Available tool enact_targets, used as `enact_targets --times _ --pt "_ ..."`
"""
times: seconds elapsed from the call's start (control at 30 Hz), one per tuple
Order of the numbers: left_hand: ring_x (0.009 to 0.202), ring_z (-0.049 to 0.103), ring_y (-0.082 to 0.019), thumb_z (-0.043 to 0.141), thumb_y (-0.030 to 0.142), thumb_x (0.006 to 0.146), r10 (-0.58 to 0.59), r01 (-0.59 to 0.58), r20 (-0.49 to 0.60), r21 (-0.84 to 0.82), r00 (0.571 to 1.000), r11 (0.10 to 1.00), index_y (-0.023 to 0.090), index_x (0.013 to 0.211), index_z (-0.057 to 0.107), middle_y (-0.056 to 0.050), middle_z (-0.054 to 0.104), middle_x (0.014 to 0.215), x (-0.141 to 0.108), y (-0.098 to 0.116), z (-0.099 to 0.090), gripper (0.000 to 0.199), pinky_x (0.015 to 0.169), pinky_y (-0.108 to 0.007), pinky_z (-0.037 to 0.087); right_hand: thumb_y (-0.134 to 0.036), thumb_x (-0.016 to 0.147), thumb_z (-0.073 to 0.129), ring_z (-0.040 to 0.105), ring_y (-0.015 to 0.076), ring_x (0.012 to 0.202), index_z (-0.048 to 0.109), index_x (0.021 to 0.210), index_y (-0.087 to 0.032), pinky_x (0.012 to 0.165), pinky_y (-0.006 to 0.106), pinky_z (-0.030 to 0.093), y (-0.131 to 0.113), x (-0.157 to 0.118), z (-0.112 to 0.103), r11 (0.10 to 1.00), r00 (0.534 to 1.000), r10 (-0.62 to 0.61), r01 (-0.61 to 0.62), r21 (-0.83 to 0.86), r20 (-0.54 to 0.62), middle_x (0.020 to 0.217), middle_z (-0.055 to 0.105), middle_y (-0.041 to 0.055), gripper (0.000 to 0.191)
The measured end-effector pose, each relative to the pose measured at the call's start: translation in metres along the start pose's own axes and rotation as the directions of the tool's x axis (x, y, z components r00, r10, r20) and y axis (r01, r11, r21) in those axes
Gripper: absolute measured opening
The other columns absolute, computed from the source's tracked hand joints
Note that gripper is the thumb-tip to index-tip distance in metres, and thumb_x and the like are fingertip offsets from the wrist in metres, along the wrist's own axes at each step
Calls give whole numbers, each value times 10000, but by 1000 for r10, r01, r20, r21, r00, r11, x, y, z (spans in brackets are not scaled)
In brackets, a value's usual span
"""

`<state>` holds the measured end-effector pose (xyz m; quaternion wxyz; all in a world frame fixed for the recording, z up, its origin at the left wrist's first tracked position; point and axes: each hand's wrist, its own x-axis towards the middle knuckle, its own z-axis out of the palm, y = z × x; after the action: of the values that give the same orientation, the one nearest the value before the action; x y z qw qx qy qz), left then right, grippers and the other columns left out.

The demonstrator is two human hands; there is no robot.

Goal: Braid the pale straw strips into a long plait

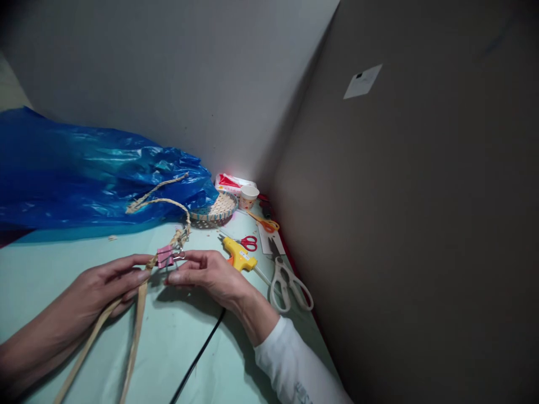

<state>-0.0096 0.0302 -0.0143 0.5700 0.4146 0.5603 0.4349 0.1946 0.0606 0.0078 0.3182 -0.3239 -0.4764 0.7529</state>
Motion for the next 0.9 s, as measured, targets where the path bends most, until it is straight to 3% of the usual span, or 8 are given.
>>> enact_targets --times 0.13,0.27,0.37,0.47,0.57,0.7,0.9 --pt "589 469 -102 896 470 564 -48 45 -31 -75 998 996 204 1087 709 45 568 684 0 2 -2 616 538 -186 396 -390 589 911 471 77 624 754 835 -142 608 208 362 5 3 0 998 994 -23 18 -52 -108 732 646 -3 383" --pt "647 489 -109 874 453 635 -26 23 -27 -86 999 996 215 1143 702 32 573 728 4 2 -9 587 582 -177 439 -387 749 759 403 71 552 764 817 -141 521 202 298 -2 5 -7 961 971 -90 26 -277 -223 656 580 -14 255" --pt "632 468 -101 883 441 625 -34 30 -45 -91 998 995 212 1127 699 38 563 712 8 -2 -12 581 552 -160 418 -316 833 641 427 88 542 765 859 -136 510 210 316 -10 11 -12 801 930 -209 -14 -599 -301 646 590 -8 221" --pt "604 464 -101 888 428 594 -70 62 -76 -98 995 993 200 1107 696 46 555 671 11 -5 -10 594 524 -161 396 -240 833 617 526 117 628 757 834 -131 587 226 376 -18 23 -14 632 901 -318 -32 -774 -296 697 649 11 177" --pt "560 437 -97 838 437 614 -60 58 -97 -24 994 998 183 1092 695 46 552 652 16 -7 -3 560 492 -170 342 -169 820 603 580 145 703 748 795 -140 668 246 392 -25 41 -15 495 884 -384 -47 -868 -267 727 680 22 150" --pt "503 368 -93 759 452 614 -6 13 -100 60 995 998 164 1007 694 57 524 604 28 -7 3 492 469 -195 251 -130 832 586 628 190 810 763 876 -161 740 264 407 -33 67 -17 305 891 -402 -89 -948 -213 830 728 55 185" --pt "495 367 -111 698 458 572 25 -13 -83 135 996 991 149 881 671 70 479 515 35 1 8 438 499 -220 241 -170 873 578 657 251 963 764 972 -206 784 299 430 -31 92 -18 128 912 -358 -163 -978 -199 1005 752 102 213"
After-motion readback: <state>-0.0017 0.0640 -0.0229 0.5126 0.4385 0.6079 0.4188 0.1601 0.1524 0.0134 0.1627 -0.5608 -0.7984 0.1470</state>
